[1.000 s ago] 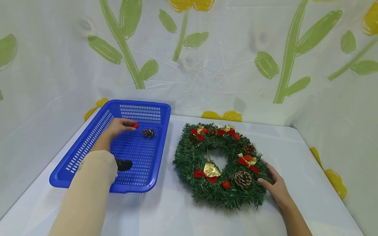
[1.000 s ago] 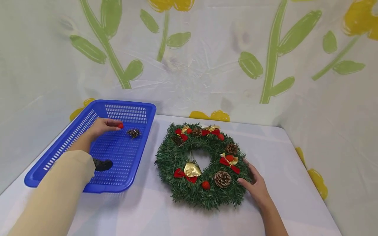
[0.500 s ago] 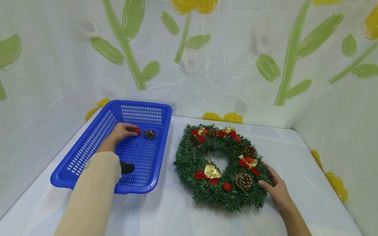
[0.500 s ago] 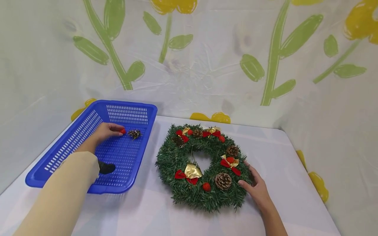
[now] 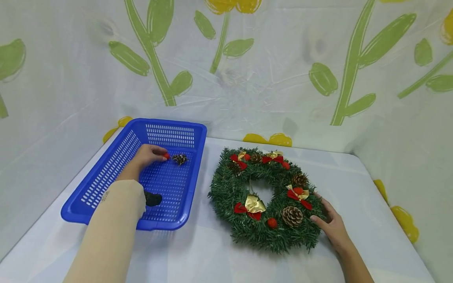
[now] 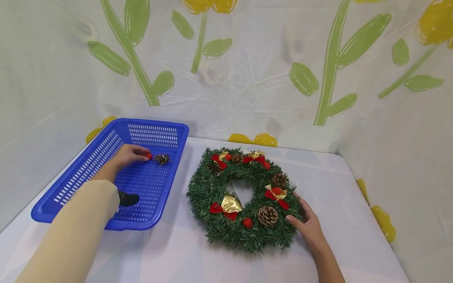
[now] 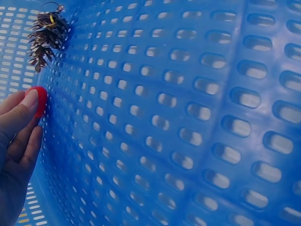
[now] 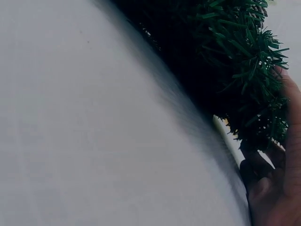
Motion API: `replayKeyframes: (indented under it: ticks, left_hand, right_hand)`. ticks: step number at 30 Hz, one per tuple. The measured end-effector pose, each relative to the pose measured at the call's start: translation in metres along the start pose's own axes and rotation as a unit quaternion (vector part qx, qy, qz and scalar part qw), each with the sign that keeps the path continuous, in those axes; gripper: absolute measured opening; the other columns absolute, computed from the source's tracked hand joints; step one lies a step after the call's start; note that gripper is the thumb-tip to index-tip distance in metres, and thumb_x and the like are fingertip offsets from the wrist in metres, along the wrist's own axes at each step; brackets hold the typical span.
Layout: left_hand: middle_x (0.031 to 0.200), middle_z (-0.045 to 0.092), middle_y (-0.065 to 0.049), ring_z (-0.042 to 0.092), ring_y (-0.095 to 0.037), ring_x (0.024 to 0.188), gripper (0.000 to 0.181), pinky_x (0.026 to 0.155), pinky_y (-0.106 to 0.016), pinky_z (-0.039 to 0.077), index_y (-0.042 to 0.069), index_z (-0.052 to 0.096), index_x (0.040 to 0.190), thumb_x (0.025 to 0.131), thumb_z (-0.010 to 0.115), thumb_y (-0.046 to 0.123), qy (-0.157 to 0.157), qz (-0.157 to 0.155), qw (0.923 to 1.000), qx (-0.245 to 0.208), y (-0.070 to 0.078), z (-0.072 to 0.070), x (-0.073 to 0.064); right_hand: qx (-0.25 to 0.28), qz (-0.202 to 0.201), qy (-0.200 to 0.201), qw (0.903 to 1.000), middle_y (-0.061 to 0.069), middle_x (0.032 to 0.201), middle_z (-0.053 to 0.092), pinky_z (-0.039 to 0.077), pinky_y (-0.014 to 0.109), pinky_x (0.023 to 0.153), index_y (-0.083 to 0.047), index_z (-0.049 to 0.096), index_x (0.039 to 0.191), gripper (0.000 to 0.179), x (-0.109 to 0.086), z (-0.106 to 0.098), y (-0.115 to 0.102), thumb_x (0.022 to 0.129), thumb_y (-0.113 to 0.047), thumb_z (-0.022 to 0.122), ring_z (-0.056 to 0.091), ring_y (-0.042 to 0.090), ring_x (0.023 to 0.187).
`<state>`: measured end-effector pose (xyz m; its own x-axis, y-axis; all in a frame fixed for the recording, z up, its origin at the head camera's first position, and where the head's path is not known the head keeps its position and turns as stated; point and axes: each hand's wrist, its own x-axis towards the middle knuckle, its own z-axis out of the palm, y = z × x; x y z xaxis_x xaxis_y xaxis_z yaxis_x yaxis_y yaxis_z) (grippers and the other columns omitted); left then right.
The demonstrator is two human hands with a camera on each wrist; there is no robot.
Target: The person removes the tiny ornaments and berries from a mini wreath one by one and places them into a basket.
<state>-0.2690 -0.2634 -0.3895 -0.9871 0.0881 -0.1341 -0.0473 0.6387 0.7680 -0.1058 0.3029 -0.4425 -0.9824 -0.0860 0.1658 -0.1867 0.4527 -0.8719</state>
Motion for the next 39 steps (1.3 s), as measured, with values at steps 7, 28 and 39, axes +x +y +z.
replayKeyframes:
  ticks: [7, 28, 39]
  left_hand:
    - [0.127, 0.055, -0.028, 0.049, -0.041, 0.121, 0.047, 0.106, -0.052, 0.034, -0.008, 0.054, 0.128, 0.090, 0.066, 0.018, 0.003, -0.009, 0.9999, -0.010, 0.006, -0.006, -0.003]
    - [0.135, 0.052, -0.020, 0.049, -0.033, 0.125, 0.058, 0.108, -0.047, 0.035, 0.003, 0.051, 0.135, 0.087, 0.069, 0.030, 0.009, 0.029, 0.9966, -0.076, 0.055, -0.020, 0.002]
    - [0.144, 0.043, -0.018, 0.041, -0.032, 0.133, 0.067, 0.110, -0.049, 0.030, 0.003, 0.040, 0.143, 0.087, 0.069, 0.025, -0.044, 0.052, 0.9939, -0.087, 0.087, -0.030, -0.002]
  right_hand:
    - [0.006, 0.011, -0.002, 0.9999, 0.023, 0.155, 0.016, 0.025, -0.001, 0.091, -0.009, 0.023, 0.151, 0.065, -0.001, 0.001, 0.000, 0.094, -0.005, 0.055, 0.018, -0.016, 0.125]
    - [0.011, -0.007, 0.004, 0.9999, 0.019, 0.154, 0.021, 0.024, -0.001, 0.093, -0.010, 0.027, 0.149, 0.064, 0.000, 0.001, -0.002, 0.093, -0.004, 0.056, 0.019, -0.016, 0.127]
    - [-0.002, 0.008, 0.002, 1.0000, 0.008, 0.155, 0.023, 0.025, 0.000, 0.092, -0.013, 0.027, 0.150, 0.064, 0.001, 0.001, -0.002, 0.093, -0.007, 0.056, 0.021, -0.016, 0.126]
